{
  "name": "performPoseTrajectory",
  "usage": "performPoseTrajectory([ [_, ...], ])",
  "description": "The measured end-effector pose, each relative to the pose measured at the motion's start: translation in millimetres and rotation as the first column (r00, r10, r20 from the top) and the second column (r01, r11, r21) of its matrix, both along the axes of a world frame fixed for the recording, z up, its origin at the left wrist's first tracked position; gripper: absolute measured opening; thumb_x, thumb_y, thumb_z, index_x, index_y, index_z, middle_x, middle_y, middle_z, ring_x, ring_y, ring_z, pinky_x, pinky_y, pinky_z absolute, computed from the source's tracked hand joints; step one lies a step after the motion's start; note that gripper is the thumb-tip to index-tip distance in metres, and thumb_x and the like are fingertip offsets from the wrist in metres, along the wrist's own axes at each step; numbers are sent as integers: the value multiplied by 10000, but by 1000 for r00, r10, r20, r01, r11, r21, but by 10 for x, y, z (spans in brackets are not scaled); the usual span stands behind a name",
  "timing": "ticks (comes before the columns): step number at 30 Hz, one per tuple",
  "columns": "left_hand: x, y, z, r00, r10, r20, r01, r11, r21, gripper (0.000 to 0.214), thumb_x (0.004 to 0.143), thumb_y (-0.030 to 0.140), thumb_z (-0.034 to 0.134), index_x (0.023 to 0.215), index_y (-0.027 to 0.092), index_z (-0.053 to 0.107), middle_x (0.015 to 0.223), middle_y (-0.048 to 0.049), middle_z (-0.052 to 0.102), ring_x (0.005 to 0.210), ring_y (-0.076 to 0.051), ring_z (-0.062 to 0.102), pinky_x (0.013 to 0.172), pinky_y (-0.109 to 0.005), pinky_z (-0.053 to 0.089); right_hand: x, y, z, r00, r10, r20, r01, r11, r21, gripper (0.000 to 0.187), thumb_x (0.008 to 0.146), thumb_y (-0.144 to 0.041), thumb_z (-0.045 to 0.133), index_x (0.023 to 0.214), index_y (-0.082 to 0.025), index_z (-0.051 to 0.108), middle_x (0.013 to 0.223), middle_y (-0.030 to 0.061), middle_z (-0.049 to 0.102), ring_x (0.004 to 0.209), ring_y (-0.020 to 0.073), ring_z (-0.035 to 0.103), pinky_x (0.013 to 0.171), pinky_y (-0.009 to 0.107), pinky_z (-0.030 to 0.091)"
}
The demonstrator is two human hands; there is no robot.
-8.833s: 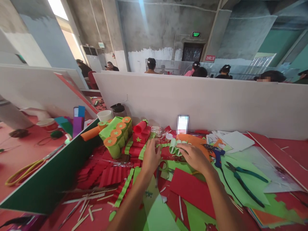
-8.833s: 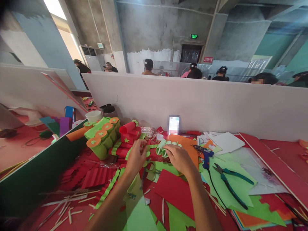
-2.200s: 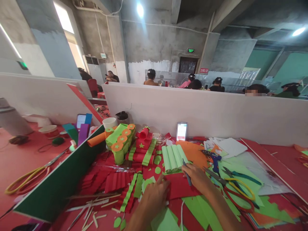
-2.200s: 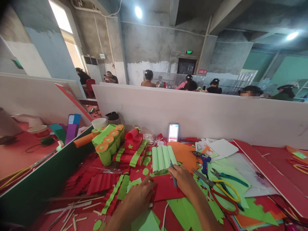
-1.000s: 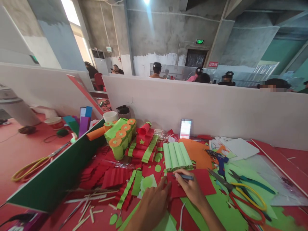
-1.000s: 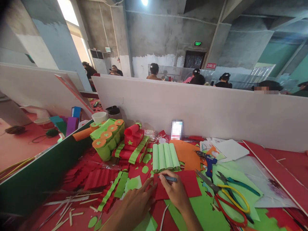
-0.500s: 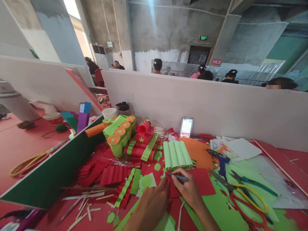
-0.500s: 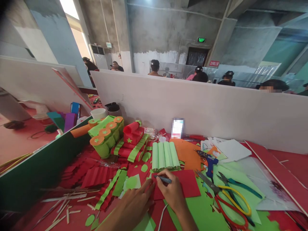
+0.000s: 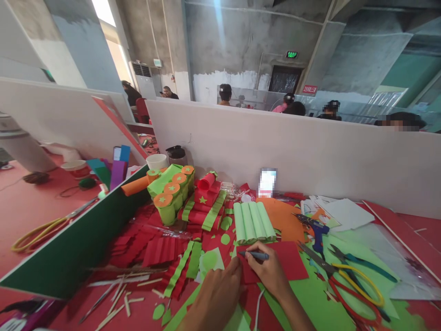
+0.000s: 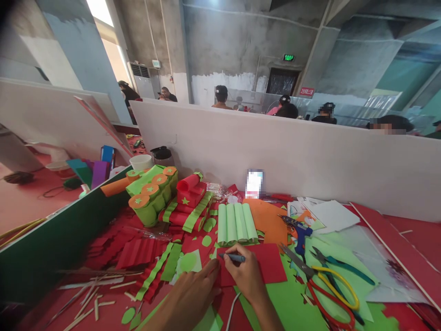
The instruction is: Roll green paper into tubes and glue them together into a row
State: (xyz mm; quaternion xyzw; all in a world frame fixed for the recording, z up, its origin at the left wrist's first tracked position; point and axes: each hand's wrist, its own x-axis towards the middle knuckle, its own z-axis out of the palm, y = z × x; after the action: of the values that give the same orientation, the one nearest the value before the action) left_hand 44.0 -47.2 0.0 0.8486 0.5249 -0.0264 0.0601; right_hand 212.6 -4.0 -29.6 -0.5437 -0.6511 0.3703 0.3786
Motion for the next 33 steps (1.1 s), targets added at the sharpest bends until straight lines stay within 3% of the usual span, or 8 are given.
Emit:
performPoseTrajectory([
  [8, 8, 14, 139, 1000, -7, 1, 7, 999, -42, 300, 935, 306, 474, 1181, 204, 612, 1159, -118, 613, 743, -241, 679, 632, -372, 545, -2, 40, -11, 1000, 9, -2, -9, 1000, 16, 177, 832, -370, 605, 798, -202, 651, 732, 30, 687, 682, 193, 638, 606, 233, 469],
  [16, 1, -18, 74, 1000, -24, 12, 23, 999, 34, 258, 936, 307, 475, 1114, 220, 642, 1131, -76, 627, 709, -240, 671, 606, -391, 543, 5, 16, -63, 999, -30, -16, 31, 999, 18, 205, 840, -408, 592, 815, -209, 633, 676, 19, 668, 615, 185, 631, 560, 234, 467],
  [22, 7, -12, 94, 1000, -2, 14, 2, 1000, 5, 251, 935, 305, 475, 1114, 223, 631, 1138, -83, 621, 712, -224, 674, 615, -359, 537, 35, 51, -140, 994, -85, -64, 83, 996, -23, 227, 822, -445, 587, 802, -219, 593, 670, 15, 672, 557, 181, 647, 515, 234, 469],
  [33, -5, -7, 53, 998, 12, 68, -13, 1000, 14, 242, 932, 273, 462, 1110, 205, 610, 1129, -98, 629, 707, -246, 674, 626, -389, 538, 67, 30, -165, 985, -154, -82, 147, 985, -92, 197, 807, -404, 544, 725, -245, 463, 523, -51, 541, 430, 157, 582, 428, 228, 434],
])
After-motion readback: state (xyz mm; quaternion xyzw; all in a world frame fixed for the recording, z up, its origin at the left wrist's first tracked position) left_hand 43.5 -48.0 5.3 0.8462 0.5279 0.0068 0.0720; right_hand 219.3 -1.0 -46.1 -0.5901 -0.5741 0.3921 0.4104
